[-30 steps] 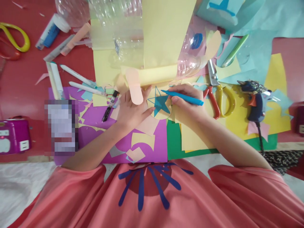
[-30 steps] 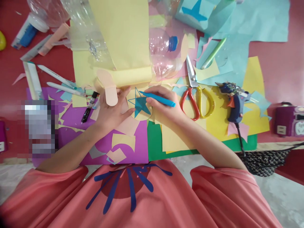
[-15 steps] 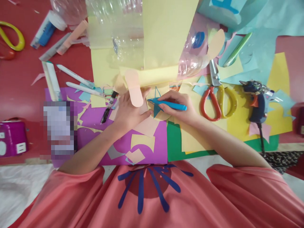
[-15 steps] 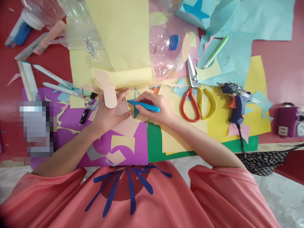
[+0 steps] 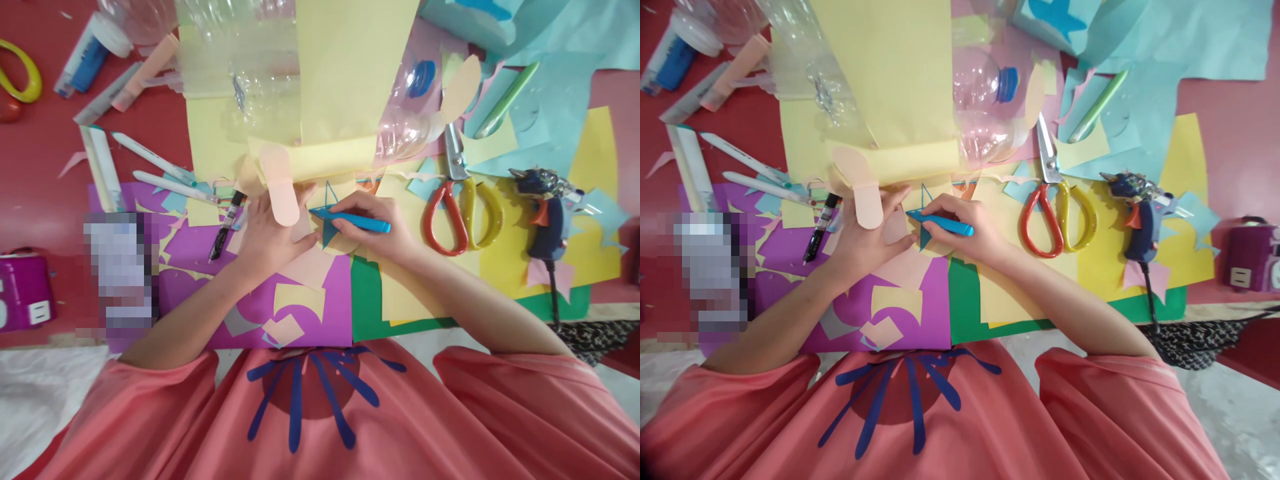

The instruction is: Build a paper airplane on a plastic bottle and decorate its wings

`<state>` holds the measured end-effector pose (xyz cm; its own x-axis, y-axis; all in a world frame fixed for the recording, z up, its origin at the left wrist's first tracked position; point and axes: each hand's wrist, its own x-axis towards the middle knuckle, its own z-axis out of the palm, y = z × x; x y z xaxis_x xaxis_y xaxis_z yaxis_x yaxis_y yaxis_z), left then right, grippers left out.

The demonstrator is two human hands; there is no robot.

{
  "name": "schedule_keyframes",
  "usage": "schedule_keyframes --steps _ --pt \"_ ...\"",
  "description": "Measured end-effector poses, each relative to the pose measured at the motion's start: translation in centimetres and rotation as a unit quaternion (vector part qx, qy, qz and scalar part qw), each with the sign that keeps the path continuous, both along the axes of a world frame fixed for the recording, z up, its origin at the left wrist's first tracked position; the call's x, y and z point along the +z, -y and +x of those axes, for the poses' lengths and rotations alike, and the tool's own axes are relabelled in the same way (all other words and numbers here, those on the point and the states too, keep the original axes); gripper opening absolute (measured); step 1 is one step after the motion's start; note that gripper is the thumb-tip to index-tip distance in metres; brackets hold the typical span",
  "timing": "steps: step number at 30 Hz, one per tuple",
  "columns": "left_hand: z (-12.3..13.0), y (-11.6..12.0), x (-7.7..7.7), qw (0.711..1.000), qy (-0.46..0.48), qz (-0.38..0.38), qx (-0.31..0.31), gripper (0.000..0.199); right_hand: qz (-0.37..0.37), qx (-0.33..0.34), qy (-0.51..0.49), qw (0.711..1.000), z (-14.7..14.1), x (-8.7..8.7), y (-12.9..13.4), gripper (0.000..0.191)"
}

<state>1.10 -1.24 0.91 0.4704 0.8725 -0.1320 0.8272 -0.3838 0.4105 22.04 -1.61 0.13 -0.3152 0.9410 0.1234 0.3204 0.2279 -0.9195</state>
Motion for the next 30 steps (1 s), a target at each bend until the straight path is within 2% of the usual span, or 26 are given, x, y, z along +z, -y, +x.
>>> schedule_keyframes --steps 30 --pt "0.16 -0.02 0.05 1.000 -0.006 -0.012 0.006 0.068 -0.033 -0.006 -0.005 0.999 0.30 0.27 0.00 0.012"
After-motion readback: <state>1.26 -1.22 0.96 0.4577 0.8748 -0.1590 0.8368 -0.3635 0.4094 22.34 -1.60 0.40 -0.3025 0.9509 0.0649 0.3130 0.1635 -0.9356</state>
